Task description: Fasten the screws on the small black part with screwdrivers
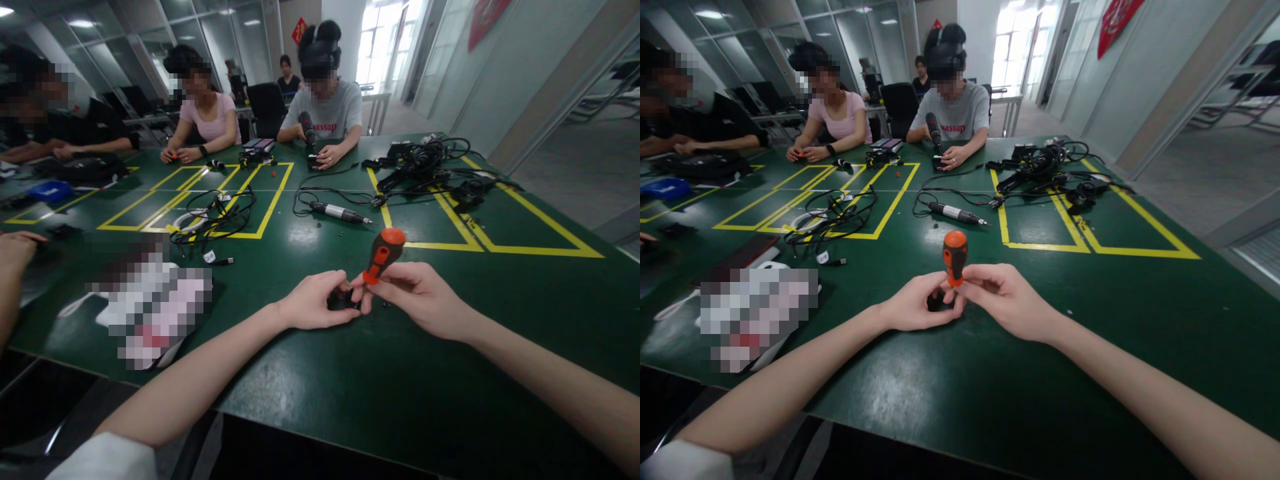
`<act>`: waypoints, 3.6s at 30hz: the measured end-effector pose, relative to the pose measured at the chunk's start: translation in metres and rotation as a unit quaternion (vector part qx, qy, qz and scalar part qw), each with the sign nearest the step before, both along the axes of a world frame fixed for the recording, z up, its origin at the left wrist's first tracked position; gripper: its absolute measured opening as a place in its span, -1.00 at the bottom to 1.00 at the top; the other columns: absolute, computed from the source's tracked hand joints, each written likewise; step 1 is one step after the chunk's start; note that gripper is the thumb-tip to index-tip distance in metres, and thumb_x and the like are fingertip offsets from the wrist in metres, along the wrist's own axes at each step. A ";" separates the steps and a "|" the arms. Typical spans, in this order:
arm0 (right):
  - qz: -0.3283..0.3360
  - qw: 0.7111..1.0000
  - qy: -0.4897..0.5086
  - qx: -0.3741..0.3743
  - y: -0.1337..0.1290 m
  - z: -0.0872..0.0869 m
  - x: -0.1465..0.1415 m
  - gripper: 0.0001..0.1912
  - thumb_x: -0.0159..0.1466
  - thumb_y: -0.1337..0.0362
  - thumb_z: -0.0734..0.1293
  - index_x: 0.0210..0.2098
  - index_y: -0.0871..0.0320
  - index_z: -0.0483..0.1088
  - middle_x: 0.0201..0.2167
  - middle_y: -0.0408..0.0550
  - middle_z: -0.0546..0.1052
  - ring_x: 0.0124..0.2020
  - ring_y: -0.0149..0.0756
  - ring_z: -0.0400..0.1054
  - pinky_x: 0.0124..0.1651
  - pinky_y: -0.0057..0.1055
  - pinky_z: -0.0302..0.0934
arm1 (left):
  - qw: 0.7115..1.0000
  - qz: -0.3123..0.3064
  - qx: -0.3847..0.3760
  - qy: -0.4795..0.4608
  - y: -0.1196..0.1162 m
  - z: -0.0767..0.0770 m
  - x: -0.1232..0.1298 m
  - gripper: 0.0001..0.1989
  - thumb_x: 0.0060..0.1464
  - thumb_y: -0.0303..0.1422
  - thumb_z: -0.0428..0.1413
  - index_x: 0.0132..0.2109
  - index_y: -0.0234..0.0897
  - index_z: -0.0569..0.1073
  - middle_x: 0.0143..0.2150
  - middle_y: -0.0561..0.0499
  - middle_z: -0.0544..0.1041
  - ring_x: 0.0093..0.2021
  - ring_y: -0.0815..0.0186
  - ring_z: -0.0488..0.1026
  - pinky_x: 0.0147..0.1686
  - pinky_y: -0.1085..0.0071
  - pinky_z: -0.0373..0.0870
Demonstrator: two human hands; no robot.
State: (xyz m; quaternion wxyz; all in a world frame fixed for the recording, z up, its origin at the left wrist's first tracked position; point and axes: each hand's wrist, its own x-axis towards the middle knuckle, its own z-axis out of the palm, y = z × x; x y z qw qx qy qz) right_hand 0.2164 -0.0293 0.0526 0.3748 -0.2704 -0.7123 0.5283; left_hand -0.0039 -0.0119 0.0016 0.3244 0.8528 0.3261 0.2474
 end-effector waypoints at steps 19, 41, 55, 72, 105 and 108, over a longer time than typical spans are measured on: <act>-0.013 1.000 -0.001 0.022 0.001 0.000 0.000 -0.65 0.35 -0.02 0.46 -0.33 0.16 0.56 -0.38 -0.04 0.62 -0.43 -0.33 0.48 -0.26 -0.37 0.44 | 1.000 0.006 0.002 0.021 0.001 -0.001 0.000 -0.73 0.15 -0.16 0.24 -0.20 -0.24 0.38 -0.27 0.05 0.50 -0.32 0.35 0.38 -0.31 0.41 0.30; -0.008 0.999 0.043 -0.018 -0.002 -0.007 -0.003 -0.70 0.33 0.03 0.50 -0.21 0.15 0.51 -0.34 -0.03 0.65 -0.43 -0.33 0.51 -0.27 -0.36 0.46 | 1.000 0.007 -0.004 0.001 -0.001 0.002 0.001 -0.73 0.15 -0.17 0.25 -0.28 -0.23 0.35 -0.32 0.08 0.47 -0.37 0.38 0.34 -0.34 0.42 0.25; -0.023 0.999 0.026 -0.014 0.000 -0.002 -0.004 -0.62 0.34 -0.07 0.46 -0.29 0.15 0.51 -0.37 -0.03 0.63 -0.46 -0.31 0.51 -0.29 -0.32 0.49 | 1.000 0.007 0.009 0.020 0.000 0.000 0.000 -0.70 0.16 -0.16 0.23 -0.27 -0.22 0.31 -0.31 0.08 0.45 -0.32 0.35 0.37 -0.31 0.41 0.28; -0.022 0.999 0.025 0.006 0.000 -0.001 -0.003 -0.62 0.33 -0.07 0.46 -0.25 0.15 0.55 -0.37 -0.03 0.62 -0.43 -0.30 0.51 -0.26 -0.32 0.49 | 1.000 0.002 0.008 0.024 0.001 0.000 0.000 -0.73 0.17 -0.17 0.25 -0.23 -0.24 0.37 -0.26 0.05 0.50 -0.32 0.36 0.38 -0.30 0.40 0.31; 0.001 0.999 0.046 -0.017 -0.001 -0.009 -0.002 -0.68 0.36 0.00 0.47 -0.21 0.15 0.50 -0.37 -0.07 0.60 -0.44 -0.35 0.49 -0.30 -0.40 0.45 | 1.000 0.006 0.008 0.015 0.000 0.000 0.001 -0.73 0.15 -0.18 0.26 -0.25 -0.22 0.36 -0.30 0.08 0.49 -0.35 0.37 0.36 -0.32 0.42 0.27; -0.007 0.999 0.047 -0.015 -0.002 -0.012 -0.002 -0.68 0.34 0.01 0.49 -0.21 0.15 0.49 -0.38 -0.06 0.61 -0.45 -0.35 0.48 -0.30 -0.38 0.46 | 1.000 0.005 0.008 0.015 0.000 0.000 0.001 -0.72 0.15 -0.17 0.26 -0.27 -0.23 0.36 -0.33 0.09 0.48 -0.37 0.38 0.34 -0.34 0.42 0.25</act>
